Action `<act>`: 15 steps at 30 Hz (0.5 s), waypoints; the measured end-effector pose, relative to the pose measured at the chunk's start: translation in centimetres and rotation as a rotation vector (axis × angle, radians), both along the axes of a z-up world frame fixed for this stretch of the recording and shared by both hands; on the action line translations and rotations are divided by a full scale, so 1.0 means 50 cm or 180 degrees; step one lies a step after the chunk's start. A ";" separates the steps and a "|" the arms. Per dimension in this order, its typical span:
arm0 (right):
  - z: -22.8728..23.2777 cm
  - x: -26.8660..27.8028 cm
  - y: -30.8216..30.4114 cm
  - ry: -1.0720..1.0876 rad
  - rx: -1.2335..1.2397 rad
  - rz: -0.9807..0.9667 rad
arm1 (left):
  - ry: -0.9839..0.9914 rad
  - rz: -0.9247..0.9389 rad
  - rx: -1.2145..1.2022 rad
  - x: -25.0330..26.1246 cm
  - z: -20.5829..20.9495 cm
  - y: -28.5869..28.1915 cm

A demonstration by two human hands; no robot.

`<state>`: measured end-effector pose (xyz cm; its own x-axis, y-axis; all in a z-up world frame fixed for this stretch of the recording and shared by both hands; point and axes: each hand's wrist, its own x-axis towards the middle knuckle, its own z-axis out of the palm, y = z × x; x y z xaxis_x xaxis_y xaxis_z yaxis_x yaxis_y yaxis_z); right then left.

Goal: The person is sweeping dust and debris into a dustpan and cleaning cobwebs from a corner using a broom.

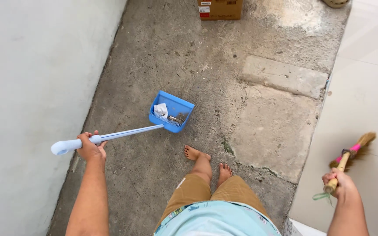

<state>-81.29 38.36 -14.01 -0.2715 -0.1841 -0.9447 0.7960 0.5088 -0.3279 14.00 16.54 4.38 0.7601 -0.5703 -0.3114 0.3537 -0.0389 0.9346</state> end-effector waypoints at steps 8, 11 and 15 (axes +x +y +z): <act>-0.076 0.486 -0.313 -0.0649 -0.0284 0.0450 | -0.0063 -0.0128 0.0284 0.015 -0.034 -0.104; -0.100 0.646 -0.403 -0.1160 -0.0324 0.1058 | -0.0064 -0.0144 0.0345 0.027 -0.071 -0.139; 0.017 0.697 -0.498 -0.1593 -0.0521 0.1473 | -0.0051 -0.0210 0.0352 0.051 -0.124 -0.174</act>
